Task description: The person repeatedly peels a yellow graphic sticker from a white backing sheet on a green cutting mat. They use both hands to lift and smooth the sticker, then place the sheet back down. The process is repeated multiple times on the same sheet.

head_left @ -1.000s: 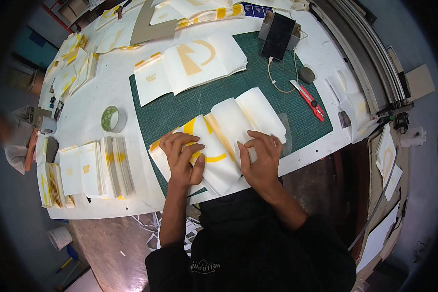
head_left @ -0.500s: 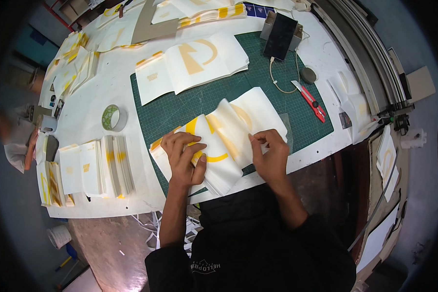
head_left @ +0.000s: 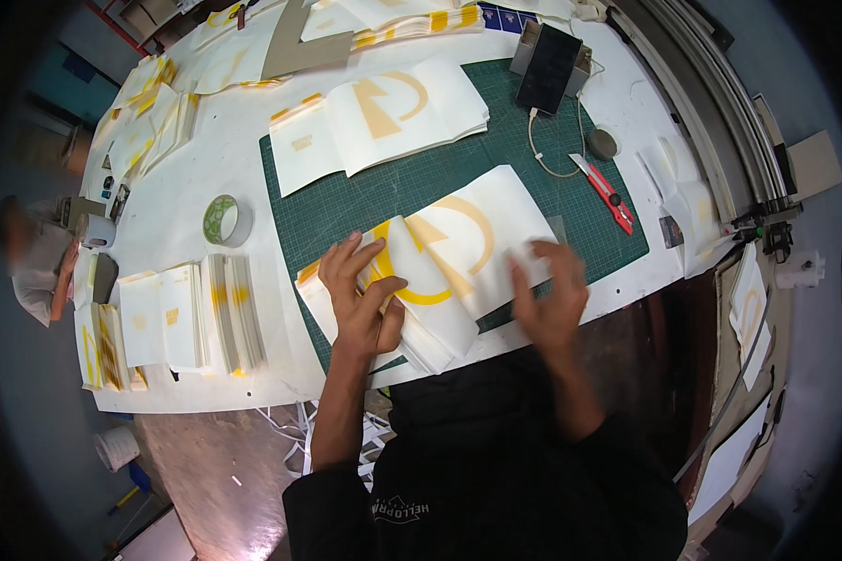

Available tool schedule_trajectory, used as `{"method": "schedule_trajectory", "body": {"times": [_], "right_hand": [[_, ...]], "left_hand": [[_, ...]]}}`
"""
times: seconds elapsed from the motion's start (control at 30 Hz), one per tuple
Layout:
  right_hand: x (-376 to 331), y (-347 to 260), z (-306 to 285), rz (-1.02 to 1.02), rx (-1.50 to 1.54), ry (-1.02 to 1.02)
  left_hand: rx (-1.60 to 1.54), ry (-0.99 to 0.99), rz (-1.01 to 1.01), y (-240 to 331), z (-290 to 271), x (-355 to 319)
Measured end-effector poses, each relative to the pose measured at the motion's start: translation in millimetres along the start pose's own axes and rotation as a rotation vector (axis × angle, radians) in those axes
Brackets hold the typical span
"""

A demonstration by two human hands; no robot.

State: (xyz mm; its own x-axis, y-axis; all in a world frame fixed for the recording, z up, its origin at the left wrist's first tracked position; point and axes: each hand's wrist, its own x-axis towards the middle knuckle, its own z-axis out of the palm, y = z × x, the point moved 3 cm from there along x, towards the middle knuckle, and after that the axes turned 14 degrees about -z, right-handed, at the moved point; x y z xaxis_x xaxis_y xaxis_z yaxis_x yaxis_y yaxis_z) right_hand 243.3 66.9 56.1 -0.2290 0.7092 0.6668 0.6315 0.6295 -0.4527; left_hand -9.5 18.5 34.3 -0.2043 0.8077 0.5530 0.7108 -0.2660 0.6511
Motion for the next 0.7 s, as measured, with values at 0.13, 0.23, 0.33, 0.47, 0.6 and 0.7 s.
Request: {"method": "schedule_trajectory", "body": {"times": [0.13,0.23,0.33,0.47,0.6,0.7], "right_hand": [[-2,55,-1,0.197,-0.327,-0.203],[-15,60,5,0.147,-0.303,-0.222],[-21,52,9,0.076,-0.258,-0.174],[-14,49,12,0.109,-0.403,-0.118],[-19,57,8,0.161,-0.332,-0.182],[-19,59,7,0.176,-0.273,-0.138]], "left_hand": [[-0.002,0.018,0.028,-7,1,-3],[-0.002,0.021,0.001,-5,0,-1],[-0.010,0.050,-0.003,-5,0,-2],[0.025,0.082,0.025,-4,2,-1],[0.076,0.056,0.011,-4,3,-2],[0.060,0.053,0.002,-4,4,-1]]}}
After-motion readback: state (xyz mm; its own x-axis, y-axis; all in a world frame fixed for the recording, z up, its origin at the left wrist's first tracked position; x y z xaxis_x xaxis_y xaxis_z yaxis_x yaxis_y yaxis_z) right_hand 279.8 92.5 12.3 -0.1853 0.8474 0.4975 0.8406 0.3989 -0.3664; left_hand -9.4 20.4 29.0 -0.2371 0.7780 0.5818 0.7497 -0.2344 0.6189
